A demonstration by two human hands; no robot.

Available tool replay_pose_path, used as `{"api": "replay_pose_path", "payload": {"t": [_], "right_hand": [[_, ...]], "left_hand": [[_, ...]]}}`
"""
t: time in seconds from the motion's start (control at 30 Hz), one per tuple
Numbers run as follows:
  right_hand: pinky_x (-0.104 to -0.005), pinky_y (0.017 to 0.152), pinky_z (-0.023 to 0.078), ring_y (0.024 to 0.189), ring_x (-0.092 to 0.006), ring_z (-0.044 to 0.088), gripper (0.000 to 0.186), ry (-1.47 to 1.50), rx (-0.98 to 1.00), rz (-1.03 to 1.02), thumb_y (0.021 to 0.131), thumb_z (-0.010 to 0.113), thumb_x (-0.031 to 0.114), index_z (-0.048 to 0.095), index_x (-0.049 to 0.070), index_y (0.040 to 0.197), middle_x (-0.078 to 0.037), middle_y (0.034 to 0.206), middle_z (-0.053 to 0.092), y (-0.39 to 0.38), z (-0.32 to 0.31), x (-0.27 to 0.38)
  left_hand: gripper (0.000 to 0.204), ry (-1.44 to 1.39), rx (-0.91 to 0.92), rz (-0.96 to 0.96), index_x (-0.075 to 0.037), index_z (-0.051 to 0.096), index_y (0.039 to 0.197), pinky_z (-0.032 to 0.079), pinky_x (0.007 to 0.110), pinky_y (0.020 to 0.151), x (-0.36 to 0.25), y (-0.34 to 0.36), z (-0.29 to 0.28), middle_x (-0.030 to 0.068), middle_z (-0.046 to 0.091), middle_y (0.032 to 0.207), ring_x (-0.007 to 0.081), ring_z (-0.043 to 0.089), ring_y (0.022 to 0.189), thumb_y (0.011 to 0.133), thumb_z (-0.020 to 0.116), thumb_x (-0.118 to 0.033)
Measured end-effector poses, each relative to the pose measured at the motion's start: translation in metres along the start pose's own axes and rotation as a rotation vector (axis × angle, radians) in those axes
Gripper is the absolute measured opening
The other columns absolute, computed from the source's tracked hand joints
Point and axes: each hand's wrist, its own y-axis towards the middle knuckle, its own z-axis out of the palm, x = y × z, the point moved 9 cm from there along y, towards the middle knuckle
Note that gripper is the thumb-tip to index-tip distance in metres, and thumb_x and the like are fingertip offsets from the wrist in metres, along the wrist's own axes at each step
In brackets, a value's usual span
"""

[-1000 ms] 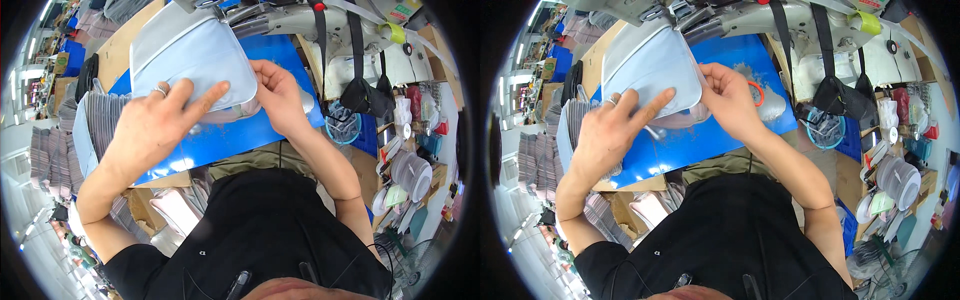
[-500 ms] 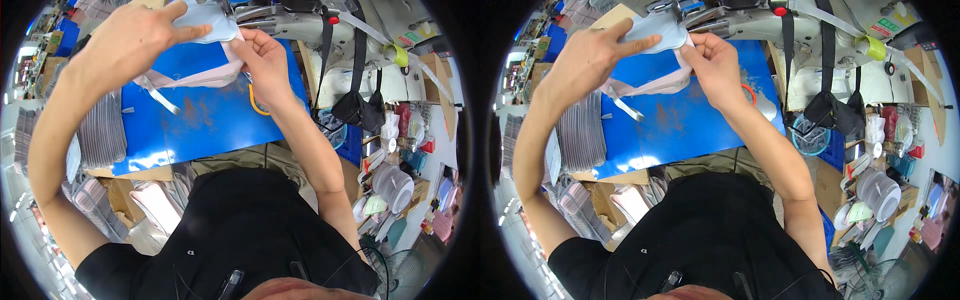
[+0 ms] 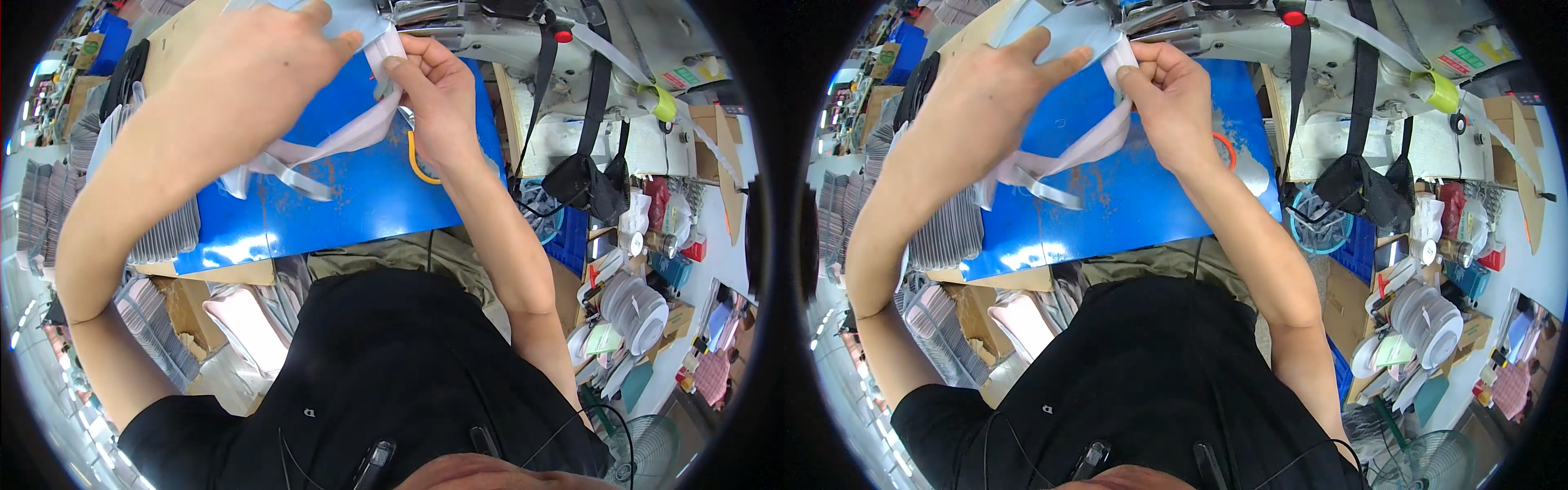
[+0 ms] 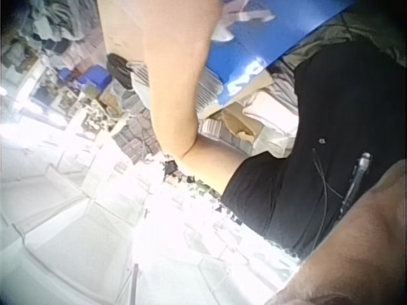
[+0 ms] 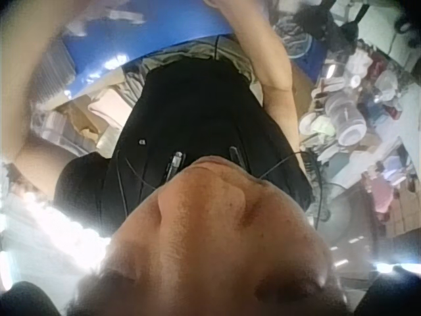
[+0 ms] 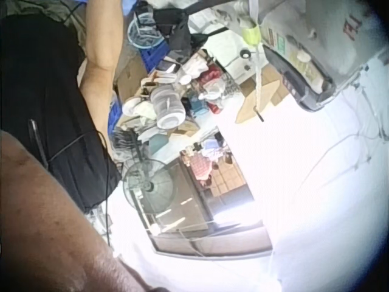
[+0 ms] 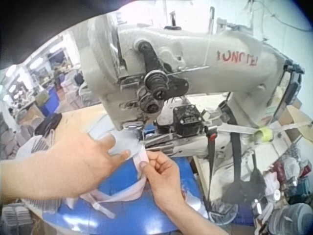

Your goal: Stitching together fabric and mesh components to create pouches using an industrial sewing machine and trimming excess material with scissors.

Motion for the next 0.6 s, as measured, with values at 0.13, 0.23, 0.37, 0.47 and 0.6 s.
{"api": "replay_pose_path", "payload": {"t": [0.13,0.23,0.37,0.47,0.6], "right_hand": [[-0.0218,0.062,0.049,0.068,-0.0059,0.062,0.021,0.017,0.003,0.009,0.093,0.066,0.0,0.068,-0.004,0.114,-0.001,0.078,0.067,0.001,-0.001,-0.003],[-0.0217,0.062,0.049,0.068,-0.0054,0.061,0.022,0.001,0.0,0.009,0.093,0.066,0.0,0.068,-0.003,0.115,0.0,0.076,0.066,0.0,-0.001,-0.001],[-0.0211,0.063,0.05,0.068,-0.005,0.061,0.022,0.028,0.006,0.013,0.093,0.066,0.001,0.068,-0.004,0.115,0.001,0.075,0.065,-0.002,0.001,0.006],[-0.0222,0.067,0.054,0.069,-0.0053,0.061,0.026,-0.005,0.0,0.045,0.093,0.066,0.001,0.067,-0.003,0.119,0.001,0.075,0.064,-0.006,-0.002,0.004],[-0.0237,0.068,0.056,0.072,-0.0059,0.062,0.032,0.029,0.003,0.042,0.093,0.066,0.003,0.063,-0.003,0.125,0.0,0.083,0.065,-0.02,-0.01,0.0]], "left_hand": [[0.052,-0.119,-0.072,-0.045,-0.003,0.065,0.132,0.057,0.041,0.066,-0.012,0.001,0.002,0.0164,0.065,0.098,0.0337,0.07,0.075,0.08,0.063,-0.001],[0.05,-0.246,-0.078,-0.136,-0.003,0.066,0.131,0.057,0.043,0.067,-0.015,0.003,0.008,0.017,0.064,0.097,0.0356,0.069,0.075,0.08,0.063,-0.002],[0.026,-0.279,-0.15,-0.264,0.002,0.069,0.103,0.058,0.04,0.061,-0.022,0.015,0.006,0.0181,0.07,0.088,0.0334,0.073,0.073,0.08,0.067,-0.009],[0.024,-0.35,-0.245,-0.313,0.003,0.068,0.101,0.058,0.042,0.06,-0.023,0.025,0.01,0.0193,0.07,0.085,0.0347,0.072,0.071,0.081,0.065,-0.01],[0.043,-0.601,-0.295,-0.437,0.006,0.064,0.118,0.057,0.044,0.068,-0.017,0.013,0.03,0.0222,0.066,0.094,0.039,0.07,0.082,0.081,0.066,-0.016]]}}
